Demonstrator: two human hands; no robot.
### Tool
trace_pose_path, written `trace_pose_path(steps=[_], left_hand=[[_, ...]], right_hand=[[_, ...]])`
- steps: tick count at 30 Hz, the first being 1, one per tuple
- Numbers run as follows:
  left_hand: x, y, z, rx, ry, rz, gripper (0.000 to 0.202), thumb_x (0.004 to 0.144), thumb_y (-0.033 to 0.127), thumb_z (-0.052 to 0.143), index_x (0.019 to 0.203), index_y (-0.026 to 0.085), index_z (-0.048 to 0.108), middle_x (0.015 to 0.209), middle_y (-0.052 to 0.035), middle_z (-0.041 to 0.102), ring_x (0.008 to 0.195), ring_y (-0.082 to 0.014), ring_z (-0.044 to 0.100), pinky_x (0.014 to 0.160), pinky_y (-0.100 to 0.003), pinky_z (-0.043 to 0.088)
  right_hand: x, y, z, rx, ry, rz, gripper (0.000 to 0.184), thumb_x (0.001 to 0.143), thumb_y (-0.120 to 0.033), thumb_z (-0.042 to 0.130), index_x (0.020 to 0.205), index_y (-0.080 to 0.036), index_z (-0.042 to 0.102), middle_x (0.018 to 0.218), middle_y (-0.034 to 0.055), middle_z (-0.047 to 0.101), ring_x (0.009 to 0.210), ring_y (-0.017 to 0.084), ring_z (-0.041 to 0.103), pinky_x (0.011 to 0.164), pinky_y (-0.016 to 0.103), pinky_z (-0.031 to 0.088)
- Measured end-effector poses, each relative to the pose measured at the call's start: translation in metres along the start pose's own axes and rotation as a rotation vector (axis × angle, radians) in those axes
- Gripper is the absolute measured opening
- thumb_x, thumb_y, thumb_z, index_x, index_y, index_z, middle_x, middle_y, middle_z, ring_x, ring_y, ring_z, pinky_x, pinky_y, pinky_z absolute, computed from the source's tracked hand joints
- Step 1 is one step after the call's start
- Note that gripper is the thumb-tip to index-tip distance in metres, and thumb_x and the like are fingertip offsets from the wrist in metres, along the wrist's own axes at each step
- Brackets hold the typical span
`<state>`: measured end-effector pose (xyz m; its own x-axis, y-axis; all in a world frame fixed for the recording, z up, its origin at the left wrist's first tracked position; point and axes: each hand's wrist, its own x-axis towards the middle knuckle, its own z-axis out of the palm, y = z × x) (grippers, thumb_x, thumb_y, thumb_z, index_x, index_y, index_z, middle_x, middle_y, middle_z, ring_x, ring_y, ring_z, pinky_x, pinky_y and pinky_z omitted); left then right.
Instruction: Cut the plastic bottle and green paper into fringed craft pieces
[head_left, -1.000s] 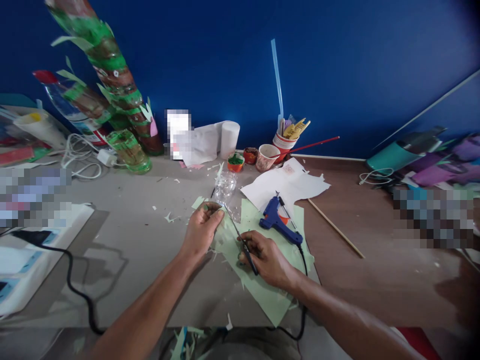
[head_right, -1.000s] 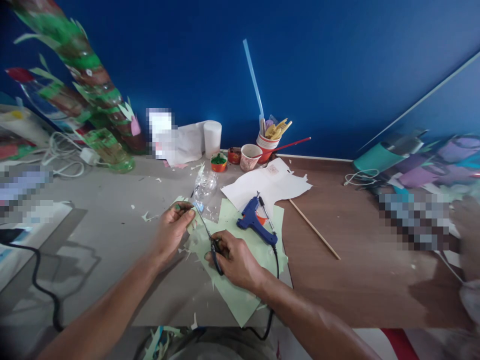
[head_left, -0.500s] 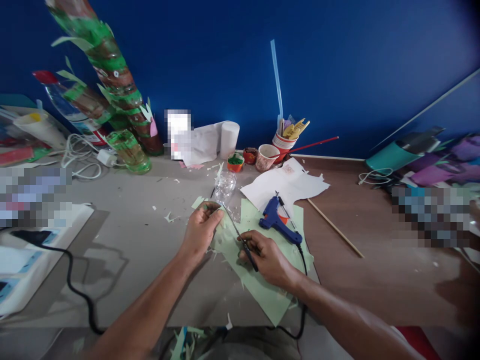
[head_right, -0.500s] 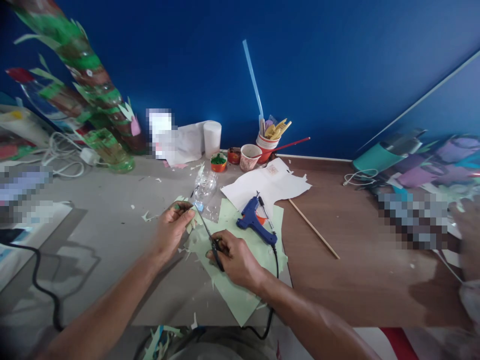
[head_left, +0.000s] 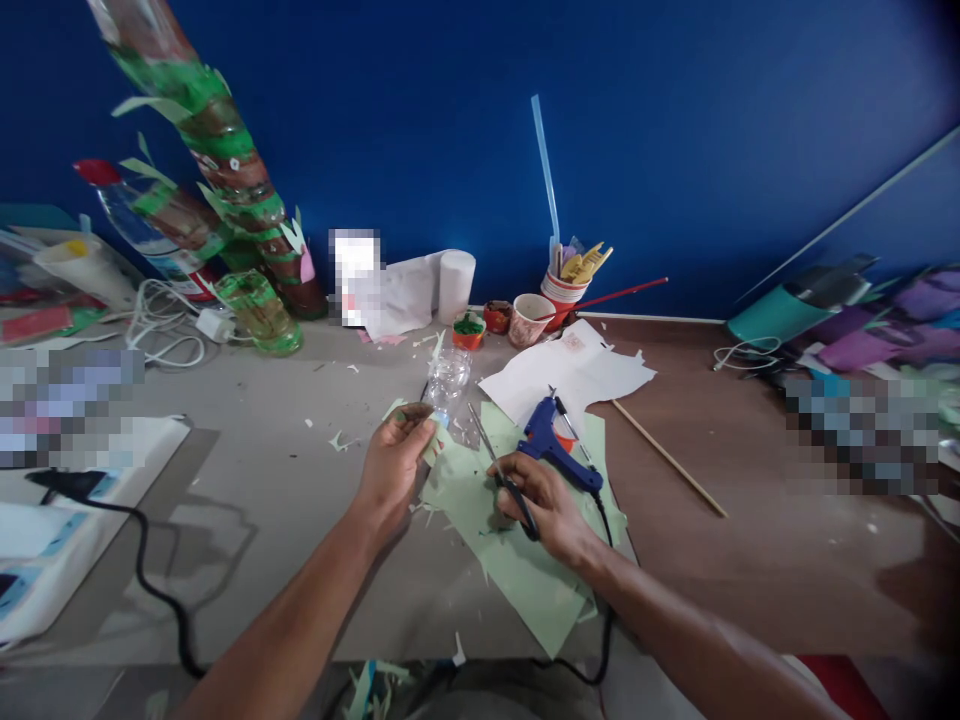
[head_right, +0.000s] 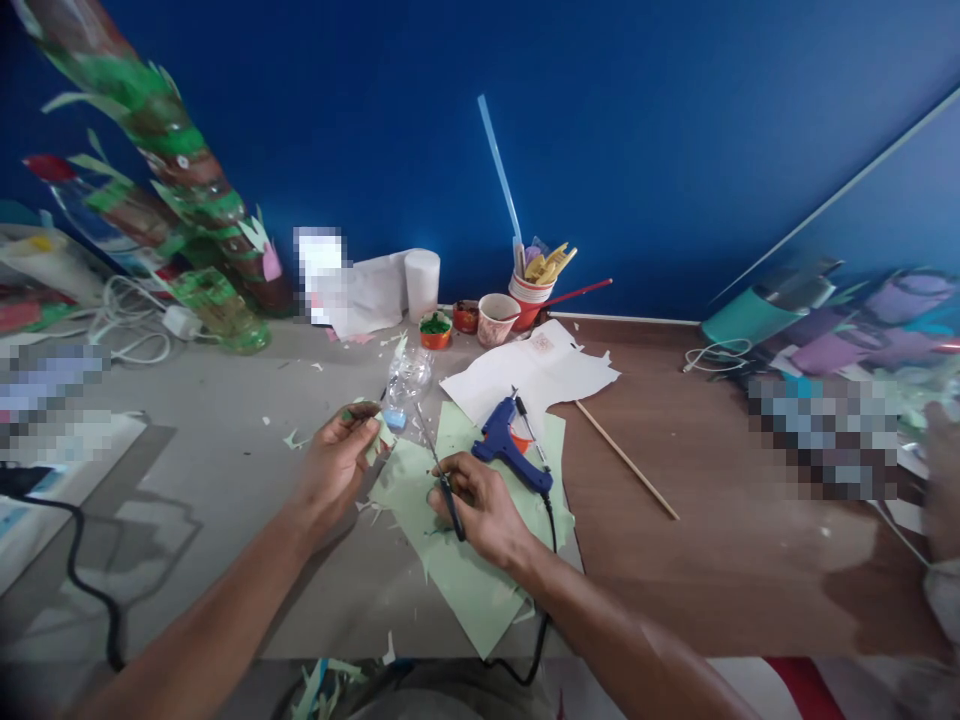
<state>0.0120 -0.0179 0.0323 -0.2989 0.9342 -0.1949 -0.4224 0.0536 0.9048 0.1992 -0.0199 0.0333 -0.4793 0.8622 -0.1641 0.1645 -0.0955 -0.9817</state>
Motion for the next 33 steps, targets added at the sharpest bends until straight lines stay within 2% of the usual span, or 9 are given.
trace_pose_path(steps=[2, 5, 8, 10, 17, 24, 28, 33], left_hand=[[0.000, 0.000, 0.000, 0.000, 0.006, 0.007, 0.031, 0.064, 0.031, 0.073, 0.087, 0.017, 0.059, 0.066, 0.0035, 0.057, 0.055, -0.0067, 0.051, 0.055, -0.020, 0.041], [0.001, -0.002, 0.000, 0.003, 0.007, 0.013, 0.032, 0.064, 0.030, 0.073, 0.090, 0.017, 0.060, 0.069, 0.0032, 0.059, 0.056, -0.0075, 0.053, 0.056, -0.021, 0.042], [0.002, -0.004, -0.001, -0.015, 0.021, 0.016, 0.030, 0.063, 0.027, 0.073, 0.089, 0.018, 0.061, 0.072, 0.0024, 0.060, 0.058, -0.0083, 0.054, 0.059, -0.022, 0.043], [0.003, -0.005, -0.003, -0.007, 0.038, 0.044, 0.028, 0.064, 0.026, 0.072, 0.088, 0.017, 0.062, 0.075, 0.0013, 0.061, 0.061, -0.0089, 0.055, 0.062, -0.023, 0.044], [0.012, -0.012, -0.011, 0.115, 0.070, 0.114, 0.022, 0.066, 0.025, 0.067, 0.088, 0.018, 0.063, 0.073, 0.0024, 0.062, 0.063, -0.0085, 0.055, 0.064, -0.021, 0.042], [0.013, -0.005, -0.011, 0.234, 0.155, 0.195, 0.025, 0.064, 0.029, 0.068, 0.085, 0.017, 0.061, 0.070, 0.0024, 0.058, 0.062, -0.0093, 0.052, 0.060, -0.021, 0.041], [0.015, -0.002, -0.012, 0.186, 0.181, 0.177, 0.032, 0.062, 0.034, 0.071, 0.087, 0.017, 0.060, 0.069, 0.0027, 0.058, 0.059, -0.0094, 0.053, 0.056, -0.021, 0.041], [0.019, 0.006, -0.012, 0.141, 0.202, 0.174, 0.036, 0.058, 0.034, 0.073, 0.086, 0.017, 0.058, 0.062, 0.0042, 0.058, 0.052, -0.0088, 0.053, 0.052, -0.021, 0.040]], right_hand=[[-0.001, 0.000, 0.000, -0.088, 0.029, -0.032, 0.022, 0.071, -0.034, 0.058, 0.085, -0.018, 0.052, 0.056, -0.0072, 0.034, 0.048, 0.008, 0.032, 0.045, 0.021, 0.027], [-0.003, 0.002, 0.002, -0.340, 0.106, -0.103, 0.022, 0.071, -0.029, 0.059, 0.089, -0.017, 0.054, 0.059, -0.0050, 0.040, 0.053, 0.011, 0.038, 0.050, 0.023, 0.031], [-0.003, 0.006, 0.005, -0.578, 0.187, -0.156, 0.032, 0.073, -0.027, 0.059, 0.103, -0.016, 0.054, 0.066, -0.0012, 0.049, 0.061, 0.015, 0.047, 0.056, 0.025, 0.036], [-0.002, 0.008, 0.006, -0.660, 0.212, -0.163, 0.041, 0.073, -0.027, 0.059, 0.111, -0.016, 0.050, 0.070, 0.0005, 0.053, 0.065, 0.017, 0.050, 0.059, 0.026, 0.038], [-0.001, 0.006, 0.004, -0.714, 0.225, -0.177, 0.037, 0.075, -0.024, 0.054, 0.111, -0.015, 0.052, 0.085, 0.0066, 0.062, 0.074, 0.020, 0.056, 0.065, 0.028, 0.041], [-0.003, 0.003, 0.003, -0.793, 0.288, -0.253, 0.036, 0.073, -0.021, 0.053, 0.108, -0.014, 0.056, 0.070, 0.0029, 0.060, 0.065, 0.018, 0.052, 0.063, 0.027, 0.038], [-0.002, 0.002, 0.000, -0.741, 0.351, -0.273, 0.031, 0.074, -0.021, 0.052, 0.104, -0.015, 0.058, 0.065, 0.0011, 0.059, 0.061, 0.017, 0.051, 0.061, 0.026, 0.036], [0.000, 0.003, -0.002, -0.729, 0.362, -0.312, 0.027, 0.076, -0.021, 0.050, 0.101, -0.014, 0.057, 0.053, -0.0028, 0.056, 0.050, 0.014, 0.049, 0.066, 0.027, 0.036]])
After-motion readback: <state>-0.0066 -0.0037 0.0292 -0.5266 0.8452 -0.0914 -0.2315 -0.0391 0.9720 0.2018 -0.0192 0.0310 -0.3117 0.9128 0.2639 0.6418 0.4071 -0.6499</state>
